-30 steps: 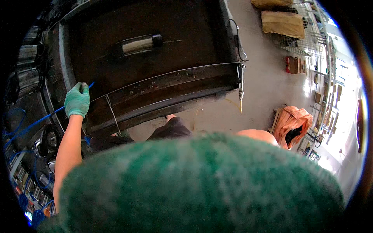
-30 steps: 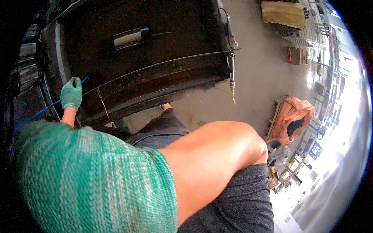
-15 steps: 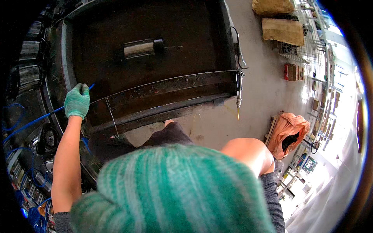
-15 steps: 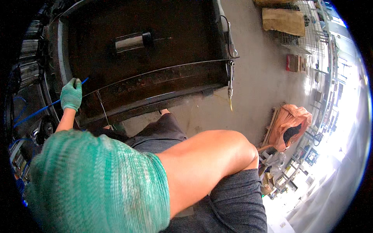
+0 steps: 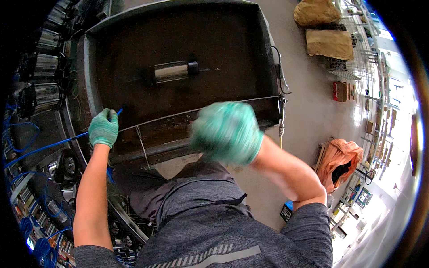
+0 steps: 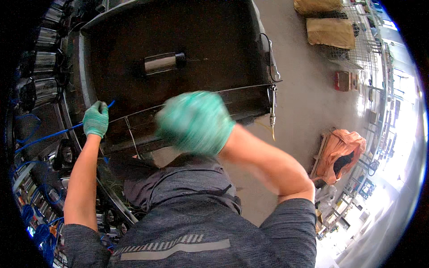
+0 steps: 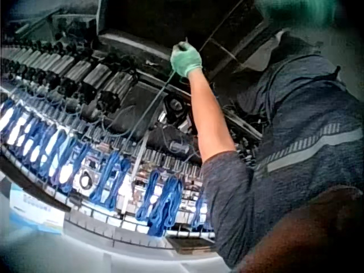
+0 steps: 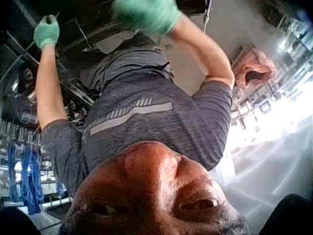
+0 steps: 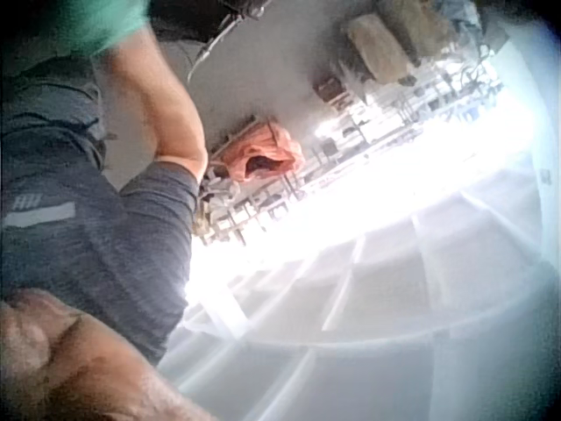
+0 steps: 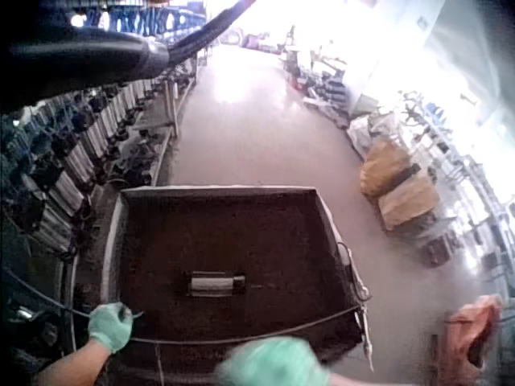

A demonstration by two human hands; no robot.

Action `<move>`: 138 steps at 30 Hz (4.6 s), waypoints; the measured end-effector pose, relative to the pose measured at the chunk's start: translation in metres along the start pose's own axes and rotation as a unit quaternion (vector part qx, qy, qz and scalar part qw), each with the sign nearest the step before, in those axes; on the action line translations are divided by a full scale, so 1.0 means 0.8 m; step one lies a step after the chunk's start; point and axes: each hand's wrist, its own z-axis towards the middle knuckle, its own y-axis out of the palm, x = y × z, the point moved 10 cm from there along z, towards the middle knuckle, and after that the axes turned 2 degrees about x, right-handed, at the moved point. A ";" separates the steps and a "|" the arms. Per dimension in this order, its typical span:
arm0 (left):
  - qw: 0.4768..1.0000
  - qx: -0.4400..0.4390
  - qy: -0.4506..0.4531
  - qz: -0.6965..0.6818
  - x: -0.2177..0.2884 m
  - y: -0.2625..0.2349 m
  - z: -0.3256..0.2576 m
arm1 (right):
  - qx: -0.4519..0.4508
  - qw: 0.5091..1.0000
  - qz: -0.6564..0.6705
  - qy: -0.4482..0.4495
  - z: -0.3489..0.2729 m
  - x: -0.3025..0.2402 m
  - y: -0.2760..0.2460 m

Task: The person repeatedly picks up cylindrical pumps from a rack, connects a blue hose, and submerges them in a water-filled tray to test for leaks or operation. After testing, the person removes the hose and places the pump back on the rack.

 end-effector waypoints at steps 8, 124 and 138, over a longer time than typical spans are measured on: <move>0.998 0.052 0.021 -0.018 0.004 -0.013 -0.005 | 0.181 0.943 -0.131 0.246 -0.143 0.269 0.007; 0.936 -0.043 0.075 -0.342 0.233 0.067 0.024 | 0.065 0.824 -0.002 0.562 -0.195 0.356 0.034; 0.921 0.120 0.162 -0.334 0.245 -0.225 -0.140 | 0.274 0.899 0.245 0.239 -0.108 0.179 -0.037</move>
